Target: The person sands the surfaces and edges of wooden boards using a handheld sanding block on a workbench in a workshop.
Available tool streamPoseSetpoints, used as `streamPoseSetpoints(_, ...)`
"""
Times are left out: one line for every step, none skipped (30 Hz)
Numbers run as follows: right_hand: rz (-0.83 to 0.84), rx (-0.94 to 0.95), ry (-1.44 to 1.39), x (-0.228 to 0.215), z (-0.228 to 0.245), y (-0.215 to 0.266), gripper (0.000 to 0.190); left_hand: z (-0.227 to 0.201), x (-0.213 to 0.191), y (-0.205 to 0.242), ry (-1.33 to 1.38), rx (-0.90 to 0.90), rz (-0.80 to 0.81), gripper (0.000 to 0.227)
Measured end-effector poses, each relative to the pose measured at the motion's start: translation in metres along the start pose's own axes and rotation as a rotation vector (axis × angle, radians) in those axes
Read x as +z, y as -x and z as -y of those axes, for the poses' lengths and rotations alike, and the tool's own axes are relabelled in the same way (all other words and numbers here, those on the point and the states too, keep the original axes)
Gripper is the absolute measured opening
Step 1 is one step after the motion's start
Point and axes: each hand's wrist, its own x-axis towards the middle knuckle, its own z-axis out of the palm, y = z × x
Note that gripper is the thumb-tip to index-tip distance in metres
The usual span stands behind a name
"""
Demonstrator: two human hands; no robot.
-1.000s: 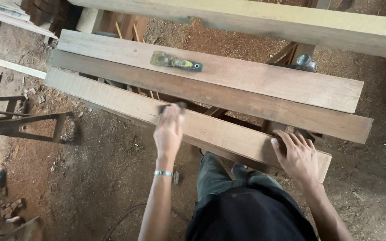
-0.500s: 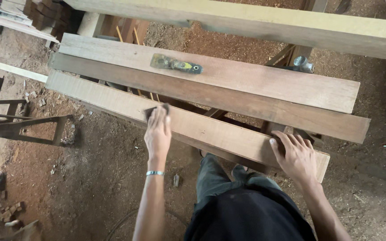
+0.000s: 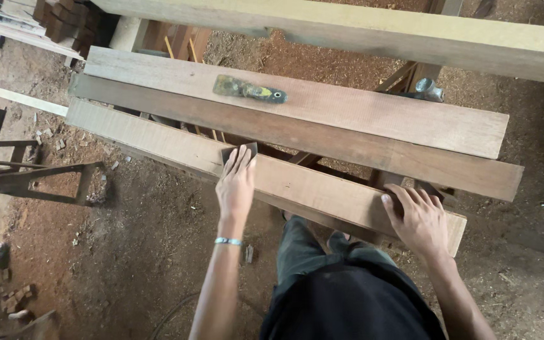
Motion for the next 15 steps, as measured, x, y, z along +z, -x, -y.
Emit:
streamPoseSetpoints(-0.017, 0.000, -0.003, -0.002, 0.002, -0.001, 0.041, -0.006, 0.006, 0.001, 0.066, -0.119, 0.043, 0.032)
streamPoseSetpoints(-0.034, 0.001, -0.006, -0.004, 0.004, -0.002, 0.040, -0.017, 0.018, 0.005, 0.133, -0.237, 0.088, 0.032)
streamPoseSetpoints(-0.049, 0.005, -0.009, -0.006, 0.007, -0.002, 0.039, -0.029, 0.030, 0.015, 0.002, 0.079, -0.027, 0.025)
streamPoseSetpoints(-0.061, -0.004, -0.022, -0.008, 0.010, -0.003, 0.039, -0.040, 0.041, 0.027, -0.128, 0.396, -0.137, 0.020)
streamPoseSetpoints(-0.068, -0.011, -0.031, -0.009, 0.010, -0.002, 0.038, -0.052, 0.057, 0.041, -0.110, 0.564, -0.116, 0.026)
streamPoseSetpoints(-0.075, -0.018, -0.040, -0.010, 0.010, -0.001, 0.037, -0.058, 0.068, 0.051, -0.090, 0.731, -0.094, 0.033)
streamPoseSetpoints(-0.077, -0.020, -0.032, -0.010, 0.009, -0.001, 0.037, -0.054, 0.073, 0.057, -0.037, 0.748, -0.074, 0.034)
streamPoseSetpoints(-0.079, -0.021, -0.024, -0.010, 0.008, -0.001, 0.036, -0.046, 0.073, 0.059, 0.016, 0.764, -0.053, 0.035)
streamPoseSetpoints(-0.082, -0.027, -0.018, -0.009, 0.009, -0.002, 0.036, -0.034, 0.070, 0.059, 0.066, 0.778, -0.036, 0.036)
streamPoseSetpoints(-0.083, -0.032, -0.017, -0.009, 0.009, -0.002, 0.036, -0.017, 0.062, 0.054, -0.050, 0.741, -0.029, 0.040)
streamPoseSetpoints(-0.083, -0.043, -0.019, -0.009, 0.009, -0.003, 0.036, 0.003, 0.050, 0.046, -0.170, 0.696, -0.023, 0.045)
streamPoseSetpoints(-0.082, -0.053, -0.020, -0.009, 0.008, -0.002, 0.036, 0.021, 0.040, 0.037, -0.150, 0.569, -0.083, 0.039)
streamPoseSetpoints(-0.093, -0.048, -0.027, -0.008, 0.008, -0.003, 0.036, 0.037, 0.029, 0.027, -0.134, 0.441, -0.144, 0.034)
streamPoseSetpoints(-0.104, -0.043, -0.035, -0.008, 0.008, -0.004, 0.035, 0.050, 0.020, 0.017, -0.134, 0.293, -0.184, 0.034)
streamPoseSetpoints(-0.111, -0.038, -0.040, -0.008, 0.009, -0.001, 0.035, 0.056, 0.015, 0.012, -0.131, 0.143, -0.223, 0.035)
